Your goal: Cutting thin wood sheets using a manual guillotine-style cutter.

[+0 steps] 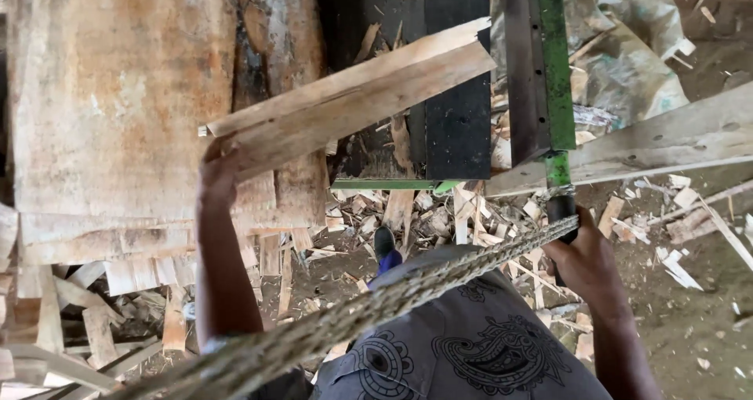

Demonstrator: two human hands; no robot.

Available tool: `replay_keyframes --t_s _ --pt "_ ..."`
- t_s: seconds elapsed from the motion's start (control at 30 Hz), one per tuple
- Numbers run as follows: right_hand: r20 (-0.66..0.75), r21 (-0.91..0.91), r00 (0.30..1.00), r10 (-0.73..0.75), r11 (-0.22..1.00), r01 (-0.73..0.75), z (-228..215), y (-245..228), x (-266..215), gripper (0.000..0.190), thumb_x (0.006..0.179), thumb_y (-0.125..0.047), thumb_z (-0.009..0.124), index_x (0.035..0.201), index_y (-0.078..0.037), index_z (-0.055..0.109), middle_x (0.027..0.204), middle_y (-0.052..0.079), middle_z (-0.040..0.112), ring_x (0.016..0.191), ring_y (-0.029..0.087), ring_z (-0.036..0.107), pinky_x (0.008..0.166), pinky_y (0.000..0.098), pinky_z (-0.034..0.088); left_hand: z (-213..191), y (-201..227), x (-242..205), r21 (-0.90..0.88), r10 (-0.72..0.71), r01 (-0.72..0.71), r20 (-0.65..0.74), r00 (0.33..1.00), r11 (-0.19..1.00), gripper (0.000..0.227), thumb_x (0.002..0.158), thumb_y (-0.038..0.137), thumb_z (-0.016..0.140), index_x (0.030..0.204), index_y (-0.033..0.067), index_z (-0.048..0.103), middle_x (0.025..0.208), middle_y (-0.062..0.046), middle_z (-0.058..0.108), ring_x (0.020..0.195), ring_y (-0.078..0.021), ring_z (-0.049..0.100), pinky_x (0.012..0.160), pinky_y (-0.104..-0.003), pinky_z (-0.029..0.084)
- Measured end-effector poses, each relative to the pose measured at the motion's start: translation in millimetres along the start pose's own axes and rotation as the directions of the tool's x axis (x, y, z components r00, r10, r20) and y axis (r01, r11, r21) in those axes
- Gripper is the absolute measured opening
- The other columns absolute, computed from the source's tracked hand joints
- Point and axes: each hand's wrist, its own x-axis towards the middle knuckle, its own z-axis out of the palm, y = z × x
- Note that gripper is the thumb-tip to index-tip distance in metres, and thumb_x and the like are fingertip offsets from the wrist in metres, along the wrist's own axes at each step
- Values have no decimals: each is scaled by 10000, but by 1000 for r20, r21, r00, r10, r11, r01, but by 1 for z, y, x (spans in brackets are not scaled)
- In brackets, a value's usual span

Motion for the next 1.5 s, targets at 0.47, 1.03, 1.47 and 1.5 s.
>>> replay_keyframes --t_s 0.47,1.03,1.47,1.5 --pt "-66 38 990 126 992 -124 48 37 30 542 970 -118 586 1484 -48 431 764 194 664 528 231 620 420 360 515 21 -38 220 433 235 -123 -215 948 893 355 849 288 845 1009 -23 784 891 -71 752 758 -140 647 673 -329 539" --pt "-166 -203 986 -31 979 -4 113 164 109 451 1046 -311 588 1443 -104 535 964 178 778 639 269 719 523 391 589 37 -22 284 408 85 9 -212 973 913 202 867 150 824 917 43 660 709 -9 632 539 -113 566 415 -300 436" --pt "-128 -107 989 -80 992 66 52 82 49 483 936 -229 648 1402 -113 590 826 147 761 613 253 711 503 415 557 17 -38 210 206 84 -7 -367 926 978 327 946 299 805 1093 20 718 818 -9 685 620 -125 595 502 -330 480" --pt "-114 -78 993 23 996 -32 41 62 44 545 949 -185 623 1481 -101 536 774 167 752 561 243 681 463 413 527 18 -39 192 140 68 -4 -456 888 990 324 946 326 777 1111 55 710 843 -13 728 631 -134 650 497 -329 512"
